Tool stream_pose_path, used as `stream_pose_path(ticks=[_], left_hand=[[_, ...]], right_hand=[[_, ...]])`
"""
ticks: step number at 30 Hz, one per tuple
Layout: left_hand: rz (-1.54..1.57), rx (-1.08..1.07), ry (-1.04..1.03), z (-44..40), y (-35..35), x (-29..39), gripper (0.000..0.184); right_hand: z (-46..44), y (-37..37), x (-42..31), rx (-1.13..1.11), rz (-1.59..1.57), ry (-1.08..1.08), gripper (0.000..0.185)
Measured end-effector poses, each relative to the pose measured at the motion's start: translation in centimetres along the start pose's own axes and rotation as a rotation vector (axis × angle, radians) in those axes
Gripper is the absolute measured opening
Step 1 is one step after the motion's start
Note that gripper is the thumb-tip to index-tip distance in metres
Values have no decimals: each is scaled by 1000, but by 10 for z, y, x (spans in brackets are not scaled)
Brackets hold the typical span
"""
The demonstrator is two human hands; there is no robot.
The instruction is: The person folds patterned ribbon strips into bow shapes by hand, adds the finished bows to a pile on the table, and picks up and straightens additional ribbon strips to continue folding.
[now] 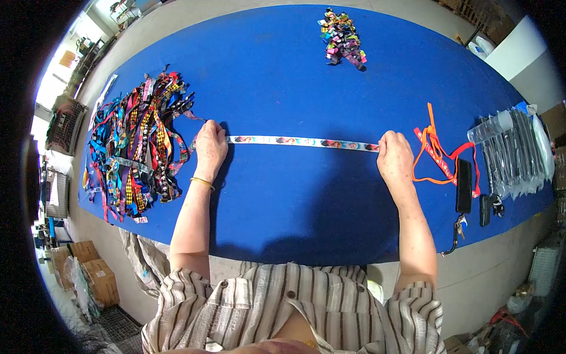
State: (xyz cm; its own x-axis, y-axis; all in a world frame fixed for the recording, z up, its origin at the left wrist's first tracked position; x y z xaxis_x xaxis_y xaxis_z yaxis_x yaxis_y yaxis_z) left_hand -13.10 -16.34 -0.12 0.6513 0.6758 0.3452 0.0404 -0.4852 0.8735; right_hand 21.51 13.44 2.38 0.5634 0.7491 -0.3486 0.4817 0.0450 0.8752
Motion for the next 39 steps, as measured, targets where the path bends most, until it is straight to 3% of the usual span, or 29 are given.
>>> stream_pose_path(ticks=[6, 10, 14, 21, 29, 32, 39], left_hand=[[-57, 130, -192, 1, 9, 53, 12], [106, -5, -322, 16, -15, 119, 10], [158, -70, -414, 32, -36, 152, 8], [68, -23, -294, 22, -29, 108, 6], [-72, 8, -101, 9, -9, 15, 9], [-75, 37, -83, 10, 0, 2, 9], [-91, 46, -88, 11, 0, -6, 10]], right_hand=[[-16, 1, -31, 15, 66, 162, 8], [-23, -28, -91, 54, -138, 380, 10], [-21, -59, -138, -25, -221, 418, 5], [-11, -49, -116, -104, -251, 297, 7], [-2, -3, -17, -62, -95, 40, 9], [2, 13, 3, -78, -77, -73, 10], [5, 18, 15, -76, 4, -86, 8]])
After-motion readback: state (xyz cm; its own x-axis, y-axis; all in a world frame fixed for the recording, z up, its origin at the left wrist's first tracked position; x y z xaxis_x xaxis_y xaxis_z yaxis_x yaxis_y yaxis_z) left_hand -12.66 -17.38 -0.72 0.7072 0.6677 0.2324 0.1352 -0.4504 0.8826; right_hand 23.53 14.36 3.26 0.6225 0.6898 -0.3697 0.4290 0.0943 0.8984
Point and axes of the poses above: each hand's wrist, its own z-axis away from the middle knuckle, its own y-axis out of the back of the hand, x = y × z, the point moved 1 cm from there along -z, towards the middle knuckle, and after that the axes turned 4 degrees about -z, right-handed, at the moved point
